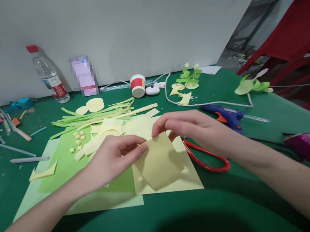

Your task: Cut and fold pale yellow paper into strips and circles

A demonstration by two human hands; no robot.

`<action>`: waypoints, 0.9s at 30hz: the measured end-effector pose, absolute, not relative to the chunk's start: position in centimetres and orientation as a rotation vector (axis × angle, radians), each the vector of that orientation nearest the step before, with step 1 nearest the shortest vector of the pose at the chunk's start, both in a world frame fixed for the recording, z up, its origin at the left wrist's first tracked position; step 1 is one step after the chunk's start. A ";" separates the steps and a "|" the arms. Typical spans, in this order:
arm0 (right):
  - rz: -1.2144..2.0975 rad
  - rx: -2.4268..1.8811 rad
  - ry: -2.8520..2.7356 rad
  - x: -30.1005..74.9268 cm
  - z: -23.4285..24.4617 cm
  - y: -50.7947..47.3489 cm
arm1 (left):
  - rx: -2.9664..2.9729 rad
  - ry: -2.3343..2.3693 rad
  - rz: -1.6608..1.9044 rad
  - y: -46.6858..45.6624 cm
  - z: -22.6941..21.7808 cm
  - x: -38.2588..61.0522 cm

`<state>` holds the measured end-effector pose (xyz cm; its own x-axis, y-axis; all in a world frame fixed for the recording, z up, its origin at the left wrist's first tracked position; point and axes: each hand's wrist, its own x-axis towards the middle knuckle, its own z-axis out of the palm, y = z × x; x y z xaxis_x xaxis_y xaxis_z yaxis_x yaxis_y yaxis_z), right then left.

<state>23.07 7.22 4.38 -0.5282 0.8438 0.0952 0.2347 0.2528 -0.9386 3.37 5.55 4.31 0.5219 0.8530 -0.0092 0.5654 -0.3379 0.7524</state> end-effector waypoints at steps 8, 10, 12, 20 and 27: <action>0.866 -1.149 -2.034 21.7 3.6 6.0 | 2.046 1.162 0.743 5.7 3.6 3.9; 0.779 -1.134 -2.048 21.5 3.2 5.8 | 2.072 1.166 0.802 5.6 3.2 4.1; 0.679 -1.125 -2.057 21.4 2.9 5.6 | 2.122 1.159 0.873 5.6 2.7 4.2; 0.597 -1.119 -2.082 21.2 2.6 5.4 | 2.215 1.158 0.949 5.5 2.3 4.1; 0.494 -1.163 -1.998 23.4 4.9 6.2 | 1.795 1.386 0.954 8.3 2.9 2.0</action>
<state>23.44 6.20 4.86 -0.2982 0.8586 0.4169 0.5653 0.5108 -0.6477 2.00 8.35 2.91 0.1688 0.9745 0.1481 0.4861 -0.2130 0.8475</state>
